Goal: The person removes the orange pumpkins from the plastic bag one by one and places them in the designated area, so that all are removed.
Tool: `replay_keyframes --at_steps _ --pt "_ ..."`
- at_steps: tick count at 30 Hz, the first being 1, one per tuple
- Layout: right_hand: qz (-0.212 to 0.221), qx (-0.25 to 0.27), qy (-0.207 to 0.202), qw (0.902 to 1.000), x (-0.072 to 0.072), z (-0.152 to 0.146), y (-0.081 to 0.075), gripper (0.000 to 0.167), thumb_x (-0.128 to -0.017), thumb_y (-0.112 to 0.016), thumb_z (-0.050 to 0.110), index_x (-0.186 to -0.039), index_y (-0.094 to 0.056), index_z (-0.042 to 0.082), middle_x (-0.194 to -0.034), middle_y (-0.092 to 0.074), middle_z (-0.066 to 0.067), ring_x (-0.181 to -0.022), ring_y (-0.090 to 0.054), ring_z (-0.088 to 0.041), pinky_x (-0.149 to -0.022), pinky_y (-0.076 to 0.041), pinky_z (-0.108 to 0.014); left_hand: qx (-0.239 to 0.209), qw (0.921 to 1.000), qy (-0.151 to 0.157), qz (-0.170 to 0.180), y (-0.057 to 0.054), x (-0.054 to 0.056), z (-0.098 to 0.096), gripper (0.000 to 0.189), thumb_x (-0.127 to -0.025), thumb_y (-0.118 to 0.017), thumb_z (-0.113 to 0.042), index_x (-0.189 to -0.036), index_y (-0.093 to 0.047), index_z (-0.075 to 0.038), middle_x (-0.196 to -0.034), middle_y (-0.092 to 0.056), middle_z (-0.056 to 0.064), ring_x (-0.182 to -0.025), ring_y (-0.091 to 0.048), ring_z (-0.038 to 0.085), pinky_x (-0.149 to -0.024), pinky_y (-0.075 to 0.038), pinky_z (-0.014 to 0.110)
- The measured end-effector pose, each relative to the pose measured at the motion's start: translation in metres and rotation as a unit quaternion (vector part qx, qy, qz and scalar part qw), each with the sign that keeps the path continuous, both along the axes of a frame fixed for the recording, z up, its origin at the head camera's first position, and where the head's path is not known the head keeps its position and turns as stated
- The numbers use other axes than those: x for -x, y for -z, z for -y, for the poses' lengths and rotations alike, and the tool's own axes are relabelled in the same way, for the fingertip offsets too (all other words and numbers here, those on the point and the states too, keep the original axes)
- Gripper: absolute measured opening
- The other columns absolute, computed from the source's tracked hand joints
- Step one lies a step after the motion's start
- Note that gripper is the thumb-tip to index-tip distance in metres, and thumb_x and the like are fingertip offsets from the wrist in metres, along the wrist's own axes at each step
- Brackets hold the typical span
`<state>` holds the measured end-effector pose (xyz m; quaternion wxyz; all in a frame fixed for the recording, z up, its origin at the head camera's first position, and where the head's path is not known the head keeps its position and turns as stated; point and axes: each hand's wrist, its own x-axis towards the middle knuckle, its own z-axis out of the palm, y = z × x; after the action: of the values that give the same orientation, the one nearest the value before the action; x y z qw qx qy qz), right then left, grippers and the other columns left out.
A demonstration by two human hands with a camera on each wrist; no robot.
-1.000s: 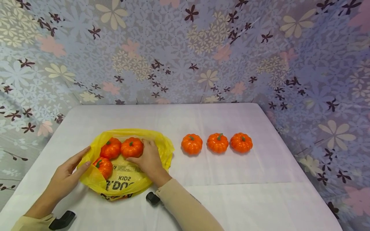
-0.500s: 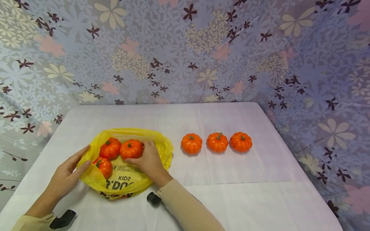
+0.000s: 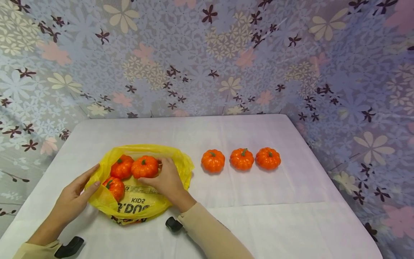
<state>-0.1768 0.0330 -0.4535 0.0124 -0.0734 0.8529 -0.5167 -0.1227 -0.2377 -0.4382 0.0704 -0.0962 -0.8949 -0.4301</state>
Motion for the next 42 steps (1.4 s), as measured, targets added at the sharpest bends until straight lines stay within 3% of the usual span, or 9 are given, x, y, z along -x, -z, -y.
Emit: replay_keyframes --at_steps 14,25,34,42 --pt "-0.05 0.021 -0.006 0.9985 -0.015 -0.025 -0.021 0.078 -0.072 -0.092 0.04 -0.136 -0.056 0.013 -0.123 -0.055 0.002 -0.109 -0.055 -0.019 -0.094 -0.053 -0.036 -0.002 1.0 -0.003 0.005 0.001 0.0 0.001 0.058 -0.105 -0.055 -0.029 -0.157 -0.036 -0.011 -0.158 -0.036 0.018 -0.142 -0.031 0.046 -0.11 -0.026 0.07" --pt "-0.097 0.01 0.043 0.9943 -0.02 -0.068 -0.031 0.075 -0.069 -0.094 0.031 -0.131 -0.058 0.006 -0.123 -0.057 -0.004 -0.108 -0.059 -0.021 -0.096 -0.054 -0.043 0.0 1.0 -0.007 0.006 0.002 -0.004 0.002 0.058 -0.105 -0.055 -0.027 -0.157 -0.036 -0.01 -0.157 -0.036 0.018 -0.142 -0.031 0.047 -0.111 -0.024 0.069" --pt "-0.104 0.062 0.076 0.9897 -0.028 -0.107 -0.033 0.073 -0.068 -0.095 0.019 -0.129 -0.057 0.007 -0.122 -0.054 -0.005 -0.109 -0.057 -0.022 -0.098 -0.053 -0.048 0.007 0.9999 -0.013 0.008 0.002 -0.004 0.002 0.058 -0.106 -0.054 -0.029 -0.157 -0.035 -0.009 -0.158 -0.036 0.018 -0.142 -0.031 0.047 -0.111 -0.025 0.067" --pt "-0.134 0.053 0.115 0.9829 -0.038 -0.137 -0.028 0.075 -0.064 -0.096 0.013 -0.128 -0.058 0.004 -0.124 -0.055 -0.008 -0.112 -0.056 -0.022 -0.097 -0.052 -0.043 0.014 0.9998 -0.012 0.001 0.002 -0.006 0.001 0.058 -0.106 -0.054 -0.028 -0.157 -0.035 -0.008 -0.158 -0.036 0.018 -0.142 -0.032 0.047 -0.11 -0.026 0.066"
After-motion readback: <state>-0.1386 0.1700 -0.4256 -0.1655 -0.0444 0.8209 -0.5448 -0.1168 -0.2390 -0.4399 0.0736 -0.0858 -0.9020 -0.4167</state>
